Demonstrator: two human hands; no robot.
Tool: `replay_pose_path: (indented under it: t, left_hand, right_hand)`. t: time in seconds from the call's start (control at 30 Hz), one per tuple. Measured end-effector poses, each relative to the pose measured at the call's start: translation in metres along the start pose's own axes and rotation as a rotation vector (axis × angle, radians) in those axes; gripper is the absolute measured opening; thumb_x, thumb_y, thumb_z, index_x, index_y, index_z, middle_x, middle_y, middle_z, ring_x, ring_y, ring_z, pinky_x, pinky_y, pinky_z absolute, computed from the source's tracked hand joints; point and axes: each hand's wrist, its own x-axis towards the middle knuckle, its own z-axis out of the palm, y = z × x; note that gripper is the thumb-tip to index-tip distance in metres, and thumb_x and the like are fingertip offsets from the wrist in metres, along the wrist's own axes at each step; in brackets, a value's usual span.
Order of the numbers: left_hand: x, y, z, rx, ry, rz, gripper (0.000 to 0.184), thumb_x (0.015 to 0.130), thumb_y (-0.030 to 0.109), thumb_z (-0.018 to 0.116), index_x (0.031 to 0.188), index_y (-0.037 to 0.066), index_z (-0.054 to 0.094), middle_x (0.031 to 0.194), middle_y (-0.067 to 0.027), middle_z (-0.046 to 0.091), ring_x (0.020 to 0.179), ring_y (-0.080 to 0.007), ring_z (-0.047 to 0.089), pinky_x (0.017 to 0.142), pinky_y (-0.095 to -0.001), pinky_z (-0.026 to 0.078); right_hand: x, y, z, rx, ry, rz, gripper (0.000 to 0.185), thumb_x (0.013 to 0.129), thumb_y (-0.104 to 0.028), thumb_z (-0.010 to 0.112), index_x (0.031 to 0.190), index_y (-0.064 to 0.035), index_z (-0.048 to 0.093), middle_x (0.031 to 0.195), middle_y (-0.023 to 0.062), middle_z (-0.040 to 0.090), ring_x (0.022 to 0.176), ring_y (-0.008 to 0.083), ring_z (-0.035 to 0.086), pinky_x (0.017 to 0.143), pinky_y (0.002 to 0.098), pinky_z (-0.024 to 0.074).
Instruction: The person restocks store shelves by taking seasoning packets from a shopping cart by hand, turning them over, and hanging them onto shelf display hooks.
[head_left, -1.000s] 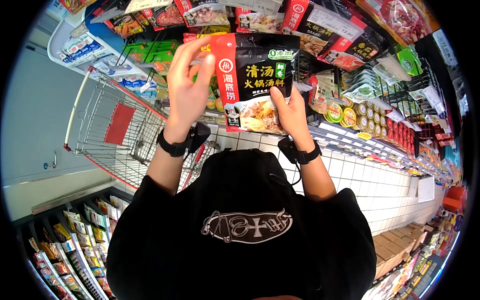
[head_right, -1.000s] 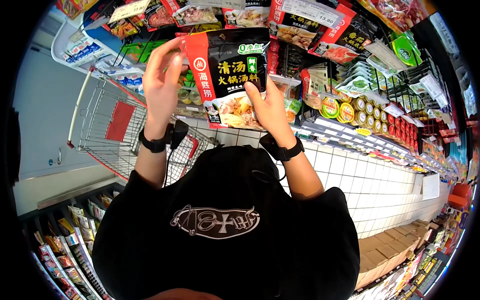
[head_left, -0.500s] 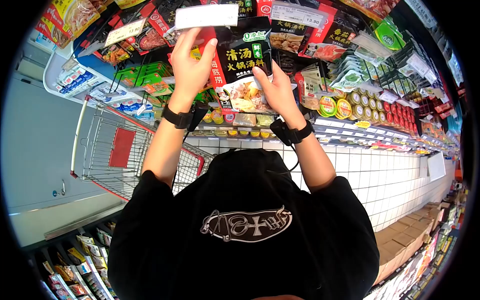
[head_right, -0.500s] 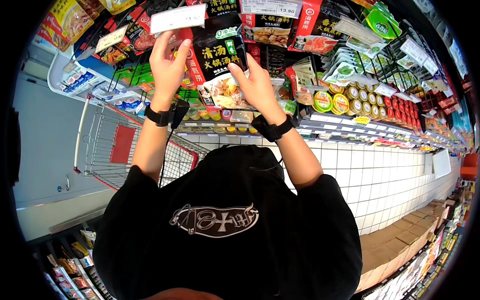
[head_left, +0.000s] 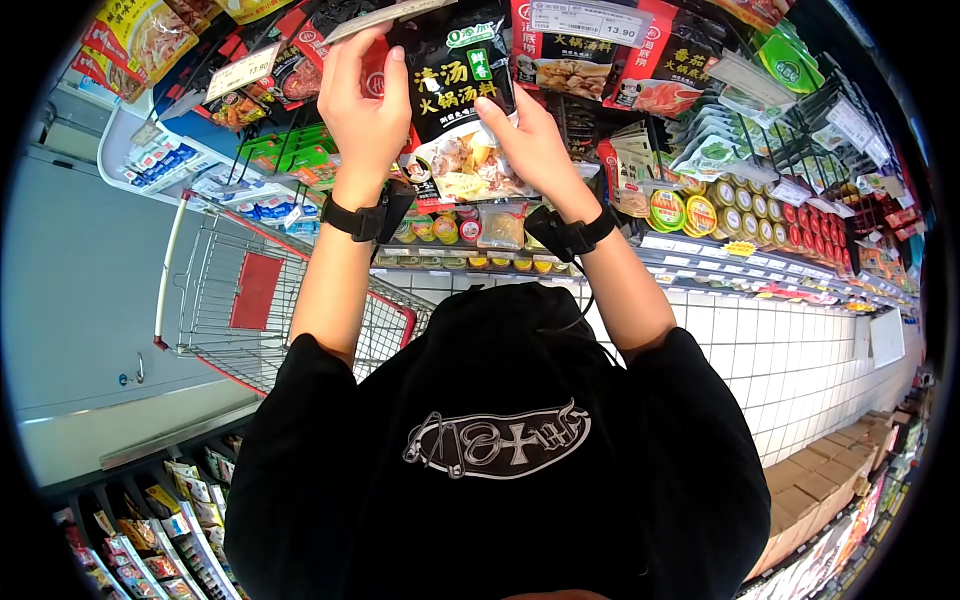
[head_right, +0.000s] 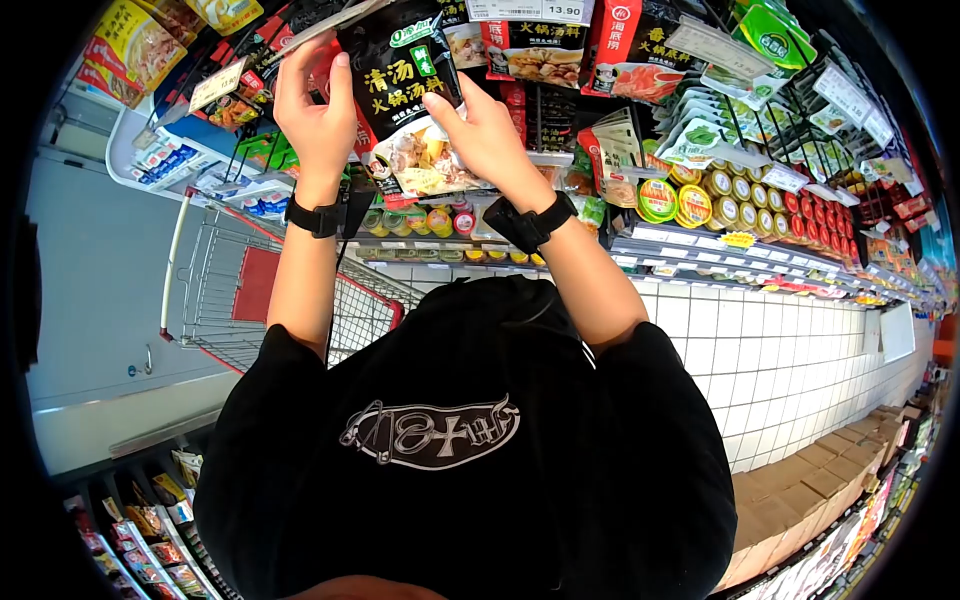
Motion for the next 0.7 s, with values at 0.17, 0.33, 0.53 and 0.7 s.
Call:
replay_pose_path:
  t: [0.17, 0.33, 0.53, 0.7]
  left_hand:
    - [-0.004, -0.003, -0.002, 0.052, -0.002, 0.041, 0.023, 0.083, 0.005, 0.065, 0.105, 0.001, 0.062, 0.099, -0.0103, 0.065, 0.086, -0.0181, 0.063, 0.077, -0.0286, 0.049]
    - [-0.025, 0.001, -0.008, 0.122, -0.206, -0.143, 0.028, 0.082, 0.007, 0.064, 0.11, 0.001, 0.061, 0.103, -0.0136, 0.065, 0.092, -0.0251, 0.063, 0.081, -0.0331, 0.048]
    - [-0.105, -0.012, -0.054, 0.096, -0.398, -0.335, 0.029, 0.083, 0.007, 0.062, 0.112, 0.004, 0.061, 0.115, -0.0143, 0.061, 0.109, -0.0303, 0.057, 0.095, -0.0372, 0.044]
    - [-0.205, -0.015, -0.127, 0.104, -0.588, -0.676, 0.025, 0.084, 0.008, 0.061, 0.108, 0.003, 0.061, 0.113, -0.0155, 0.062, 0.107, -0.0328, 0.058, 0.092, -0.0379, 0.044]
  right_hand:
    - [0.007, 0.016, 0.006, 0.149, 0.023, -0.003, 0.037, 0.093, -0.031, 0.057, 0.117, -0.0033, 0.057, 0.102, 0.0098, 0.067, 0.093, 0.0149, 0.06, 0.085, 0.0302, 0.0453]
    - [0.021, 0.03, 0.011, 0.159, 0.073, 0.092, 0.039, 0.092, -0.033, 0.057, 0.117, -0.0027, 0.057, 0.101, 0.0102, 0.067, 0.091, 0.0156, 0.06, 0.082, 0.0306, 0.0462]
    - [0.035, 0.049, 0.015, 0.066, 0.148, 0.133, 0.053, 0.089, -0.04, 0.059, 0.12, 0.0031, 0.054, 0.103, 0.0168, 0.066, 0.095, 0.019, 0.062, 0.083, 0.0324, 0.0469]
    - [0.067, 0.065, 0.025, 0.033, 0.272, 0.166, 0.061, 0.088, -0.046, 0.059, 0.12, 0.0065, 0.053, 0.108, 0.0196, 0.064, 0.099, 0.0236, 0.061, 0.086, 0.0324, 0.0456]
